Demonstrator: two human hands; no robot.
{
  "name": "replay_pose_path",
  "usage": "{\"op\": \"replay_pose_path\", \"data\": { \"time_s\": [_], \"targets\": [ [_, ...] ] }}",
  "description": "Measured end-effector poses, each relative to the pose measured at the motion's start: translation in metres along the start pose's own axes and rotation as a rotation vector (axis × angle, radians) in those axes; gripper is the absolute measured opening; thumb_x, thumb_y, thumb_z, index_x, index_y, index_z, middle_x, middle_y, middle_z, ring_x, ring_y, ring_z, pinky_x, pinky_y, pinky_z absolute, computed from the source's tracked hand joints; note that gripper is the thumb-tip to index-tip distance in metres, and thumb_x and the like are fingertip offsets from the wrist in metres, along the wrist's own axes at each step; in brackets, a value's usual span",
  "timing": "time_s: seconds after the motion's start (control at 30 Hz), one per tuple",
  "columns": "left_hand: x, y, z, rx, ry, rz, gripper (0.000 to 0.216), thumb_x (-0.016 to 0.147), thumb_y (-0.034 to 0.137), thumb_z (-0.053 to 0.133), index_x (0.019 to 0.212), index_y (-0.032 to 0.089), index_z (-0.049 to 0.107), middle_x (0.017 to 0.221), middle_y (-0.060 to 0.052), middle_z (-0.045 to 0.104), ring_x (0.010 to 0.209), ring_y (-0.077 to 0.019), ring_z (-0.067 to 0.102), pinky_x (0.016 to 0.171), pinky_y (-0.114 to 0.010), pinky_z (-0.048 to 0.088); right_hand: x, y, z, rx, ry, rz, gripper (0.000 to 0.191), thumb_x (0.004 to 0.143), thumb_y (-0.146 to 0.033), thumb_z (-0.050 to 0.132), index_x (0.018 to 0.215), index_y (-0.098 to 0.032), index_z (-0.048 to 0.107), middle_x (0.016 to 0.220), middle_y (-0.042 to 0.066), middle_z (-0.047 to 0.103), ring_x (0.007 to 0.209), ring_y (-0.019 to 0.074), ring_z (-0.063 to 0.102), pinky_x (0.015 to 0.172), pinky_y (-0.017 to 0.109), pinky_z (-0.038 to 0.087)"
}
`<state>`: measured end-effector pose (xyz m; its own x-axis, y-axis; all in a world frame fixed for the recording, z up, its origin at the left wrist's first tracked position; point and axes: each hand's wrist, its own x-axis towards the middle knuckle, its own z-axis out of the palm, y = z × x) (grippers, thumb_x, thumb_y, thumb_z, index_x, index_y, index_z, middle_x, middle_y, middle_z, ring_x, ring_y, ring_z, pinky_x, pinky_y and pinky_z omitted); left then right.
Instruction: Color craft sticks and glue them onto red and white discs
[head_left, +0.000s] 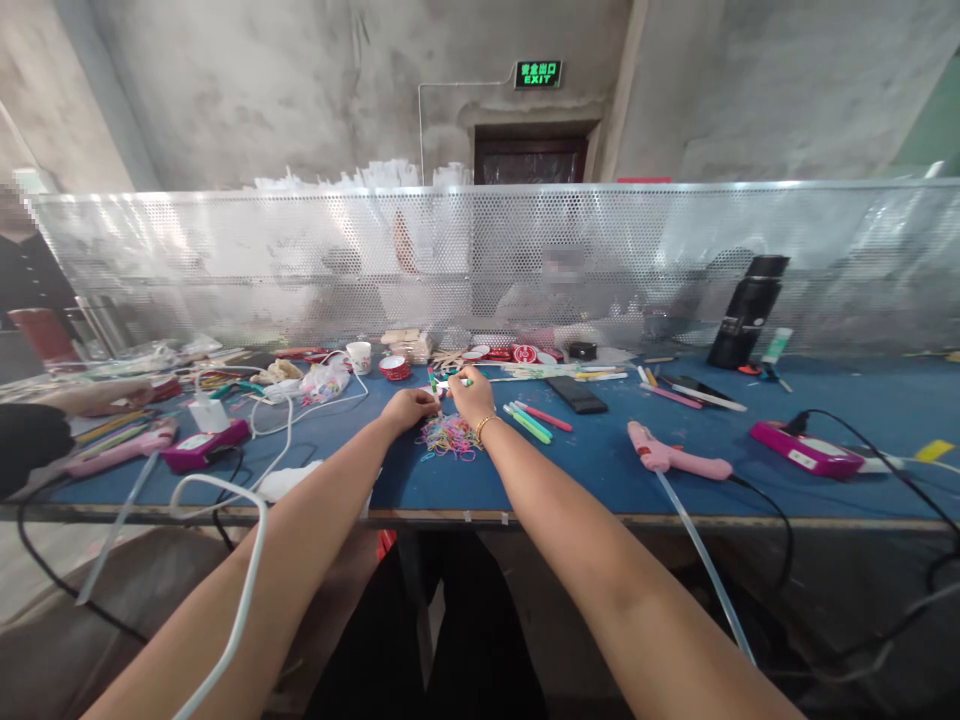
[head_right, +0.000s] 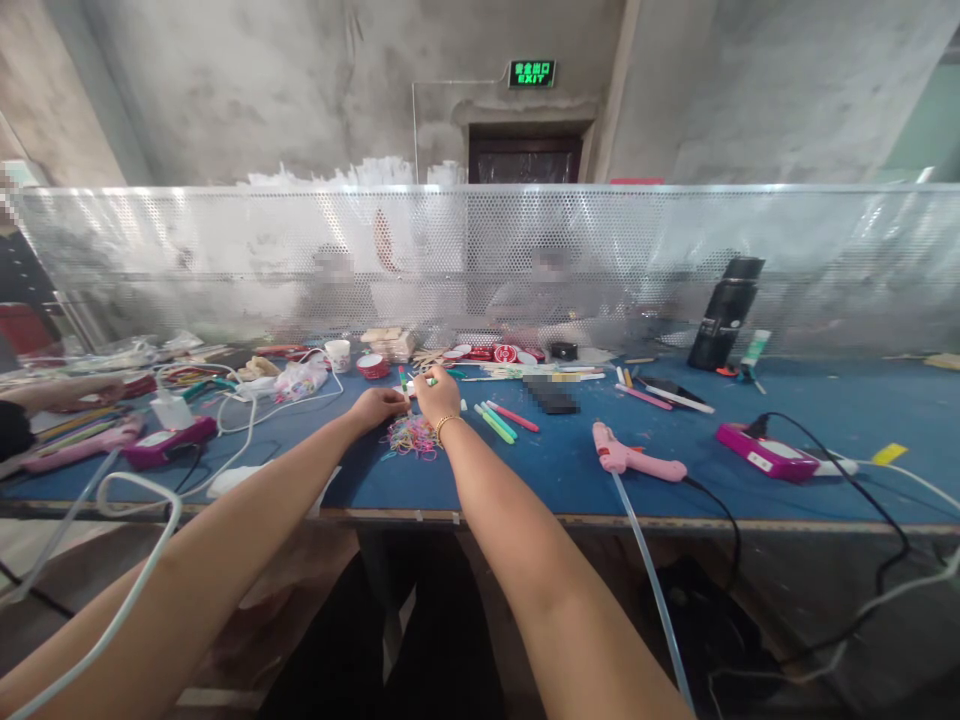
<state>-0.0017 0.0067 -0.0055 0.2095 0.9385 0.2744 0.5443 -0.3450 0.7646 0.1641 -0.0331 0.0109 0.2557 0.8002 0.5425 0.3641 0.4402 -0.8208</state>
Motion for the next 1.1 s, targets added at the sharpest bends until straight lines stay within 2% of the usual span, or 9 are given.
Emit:
{"op": "replay_pose_path", "data": {
  "time_s": [1.1],
  "targets": [
    [0.0008,-0.0012,-0.0003,-0.025,-0.001,0.000,0.030,0.058,0.045,0.077,0.068,0.017,0.074,0.062,-0.002,0.068,0.058,-0.0141,0.056,0.058,-0.026,0.042,0.0002,-0.0005,0.0007,-0.007,-0.018,-0.008,0.017,0.074,-0.036,0.049,0.065,-0.024,0.054,0.071,-0.001,0.064,0.074,0.0182,0.056,0.069,0.027,0.042]
  ]
}}
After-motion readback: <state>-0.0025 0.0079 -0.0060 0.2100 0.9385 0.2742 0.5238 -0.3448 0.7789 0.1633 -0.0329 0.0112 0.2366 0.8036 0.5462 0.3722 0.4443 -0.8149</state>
